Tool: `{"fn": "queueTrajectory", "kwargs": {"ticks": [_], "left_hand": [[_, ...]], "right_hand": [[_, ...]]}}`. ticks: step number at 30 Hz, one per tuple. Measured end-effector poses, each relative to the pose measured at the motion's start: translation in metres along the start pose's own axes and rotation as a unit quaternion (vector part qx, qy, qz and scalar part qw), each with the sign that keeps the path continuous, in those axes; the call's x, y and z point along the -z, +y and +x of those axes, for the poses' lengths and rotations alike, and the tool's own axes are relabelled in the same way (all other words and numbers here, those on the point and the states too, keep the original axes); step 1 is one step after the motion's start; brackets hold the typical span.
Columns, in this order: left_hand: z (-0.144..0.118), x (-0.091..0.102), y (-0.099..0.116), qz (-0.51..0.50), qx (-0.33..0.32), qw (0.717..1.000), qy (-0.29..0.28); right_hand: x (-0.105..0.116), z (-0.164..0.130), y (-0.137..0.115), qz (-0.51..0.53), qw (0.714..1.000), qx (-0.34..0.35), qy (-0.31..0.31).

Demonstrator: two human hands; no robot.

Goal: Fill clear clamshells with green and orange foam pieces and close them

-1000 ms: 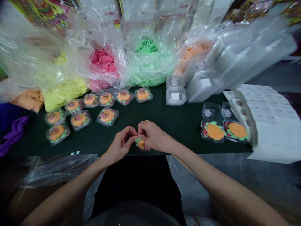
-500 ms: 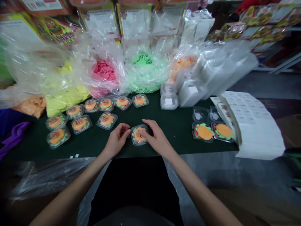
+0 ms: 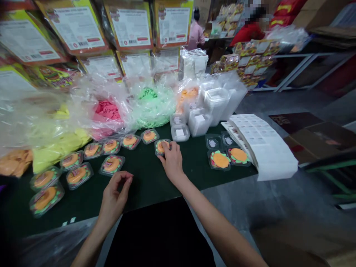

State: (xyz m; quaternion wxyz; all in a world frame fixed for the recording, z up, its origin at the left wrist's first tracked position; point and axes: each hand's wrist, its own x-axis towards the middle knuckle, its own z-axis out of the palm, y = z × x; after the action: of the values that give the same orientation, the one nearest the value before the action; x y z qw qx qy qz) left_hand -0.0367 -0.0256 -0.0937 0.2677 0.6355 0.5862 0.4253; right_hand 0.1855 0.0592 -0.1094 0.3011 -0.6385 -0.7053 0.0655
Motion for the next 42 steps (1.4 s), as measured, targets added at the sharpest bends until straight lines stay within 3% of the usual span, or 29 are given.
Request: {"fn": "queueTrajectory", "kwargs": {"ticks": [6, 9, 12, 15, 18, 20, 22, 25, 27, 29, 32, 37, 42], "left_hand": [[0.0, -0.008, -0.004, 0.002, 0.012, 1.0, -0.017], [0.0, -0.013, 0.006, -0.004, 0.006, 0.999, -0.034], [0.001, -0.02, 0.022, -0.004, -0.007, 0.999, -0.037], [0.004, -0.042, 0.042, -0.006, -0.035, 0.998, -0.052], [0.018, -0.089, 0.066, -0.031, -0.104, 0.988, -0.11], [0.034, -0.132, 0.082, -0.055, -0.144, 0.977, -0.148], [0.057, -0.179, 0.099, -0.076, -0.122, 0.976, -0.164], [0.093, -0.245, 0.119, -0.1, 0.003, 0.98, -0.17], [0.111, -0.278, 0.125, -0.101, 0.034, 0.98, -0.17], [0.119, -0.297, 0.123, -0.1, 0.044, 0.98, -0.165], [0.118, -0.299, 0.105, -0.103, 0.049, 0.98, -0.165], [0.11, -0.266, 0.074, -0.101, 0.048, 0.976, -0.188], [0.117, -0.251, 0.078, -0.088, 0.031, 0.971, -0.222]], "right_hand": [[-0.016, 0.044, -0.005, -0.001, 0.999, -0.049, -0.023], [-0.008, 0.049, -0.009, 0.005, 0.998, -0.056, -0.03], [0.017, 0.026, -0.007, 0.071, 0.997, -0.028, -0.007], [0.052, -0.021, 0.011, 0.182, 0.98, -0.025, 0.076], [0.085, -0.072, 0.049, 0.181, 0.95, -0.117, 0.228], [0.1, -0.097, 0.081, 0.14, 0.93, -0.183, 0.287], [0.108, -0.111, 0.111, 0.144, 0.914, -0.241, 0.294], [0.105, -0.115, 0.144, 0.215, 0.891, -0.294, 0.271], [0.1, -0.11, 0.156, 0.255, 0.883, -0.301, 0.254], [0.093, -0.105, 0.161, 0.284, 0.878, -0.299, 0.242], [0.083, -0.104, 0.158, 0.324, 0.868, -0.298, 0.231], [0.068, -0.114, 0.142, 0.375, 0.851, -0.289, 0.228], [0.067, -0.106, 0.136, 0.365, 0.849, -0.298, 0.24]]}}
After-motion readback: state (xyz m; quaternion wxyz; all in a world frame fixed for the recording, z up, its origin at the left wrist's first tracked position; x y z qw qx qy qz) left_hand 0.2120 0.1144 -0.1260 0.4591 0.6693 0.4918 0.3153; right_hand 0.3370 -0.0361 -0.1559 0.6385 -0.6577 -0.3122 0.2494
